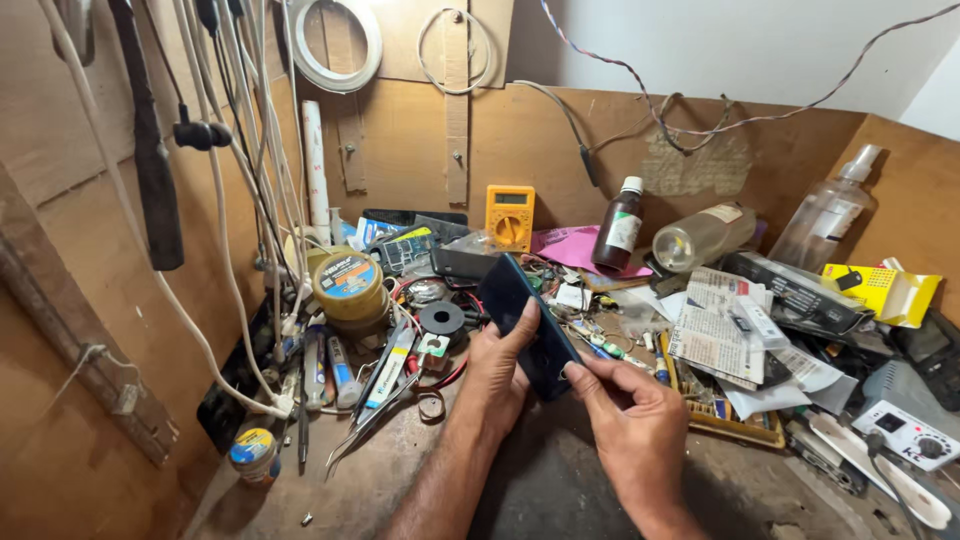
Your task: The person uses a small screwdriver to tighten screws on the internal frame of a disassembled smartphone. They then place the back cover onto the phone and press along the edges to secure it.
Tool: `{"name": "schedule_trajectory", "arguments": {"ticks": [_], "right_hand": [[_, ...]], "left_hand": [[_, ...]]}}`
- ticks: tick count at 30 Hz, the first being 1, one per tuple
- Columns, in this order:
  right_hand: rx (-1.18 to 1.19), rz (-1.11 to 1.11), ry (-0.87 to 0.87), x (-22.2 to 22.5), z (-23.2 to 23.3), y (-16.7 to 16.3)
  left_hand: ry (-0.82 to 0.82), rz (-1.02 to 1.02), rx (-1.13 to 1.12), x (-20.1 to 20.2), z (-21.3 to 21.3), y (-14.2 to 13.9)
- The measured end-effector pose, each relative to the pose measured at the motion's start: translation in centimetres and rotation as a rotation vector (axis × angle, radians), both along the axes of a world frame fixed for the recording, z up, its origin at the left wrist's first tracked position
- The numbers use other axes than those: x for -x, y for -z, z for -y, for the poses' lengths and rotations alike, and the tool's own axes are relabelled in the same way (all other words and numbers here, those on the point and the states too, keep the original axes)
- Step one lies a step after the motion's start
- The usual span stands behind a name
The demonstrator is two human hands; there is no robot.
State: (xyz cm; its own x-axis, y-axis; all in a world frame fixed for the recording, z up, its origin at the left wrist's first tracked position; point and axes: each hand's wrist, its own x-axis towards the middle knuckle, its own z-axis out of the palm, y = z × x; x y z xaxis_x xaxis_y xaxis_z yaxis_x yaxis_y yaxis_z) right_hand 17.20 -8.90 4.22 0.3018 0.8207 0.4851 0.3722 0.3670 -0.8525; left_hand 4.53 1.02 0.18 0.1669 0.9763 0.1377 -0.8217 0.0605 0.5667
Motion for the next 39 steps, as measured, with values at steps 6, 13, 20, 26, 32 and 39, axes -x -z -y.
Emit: {"name": "schedule_trajectory", "arguments": {"ticks": [6,13,20,26,32,39], "right_hand": [[-0.073,-0.003,-0.017,1.6,0.5,-0.8],[0.049,-0.018,0.016,2.0,-0.2,-1.5],[-0.108,0.126,0.088,2.0,-1.5,-2.1],[-0.011,0.125,0.098,1.6,-2.3,-2.4],[0.002,0.245,0.148,1.0,-3.3,-3.0],[-0.064,0.122,-0.002,-1.0,-3.6,-1.5]], "left_hand": [[-0.032,0.054,0.010,0.5,0.6,-0.9],[-0.062,0.036,-0.021,0.2,1.6,-1.5],[-0.107,0.017,-0.119,-0.7,0.9,-0.2],[-0.148,-0.058,-0.119,-0.6,0.8,0.6],[-0.207,-0.156,-0.138,-1.1,1.0,1.1],[-0.117,0.050,-0.148,0.3,-0.2,-0.8]]}}
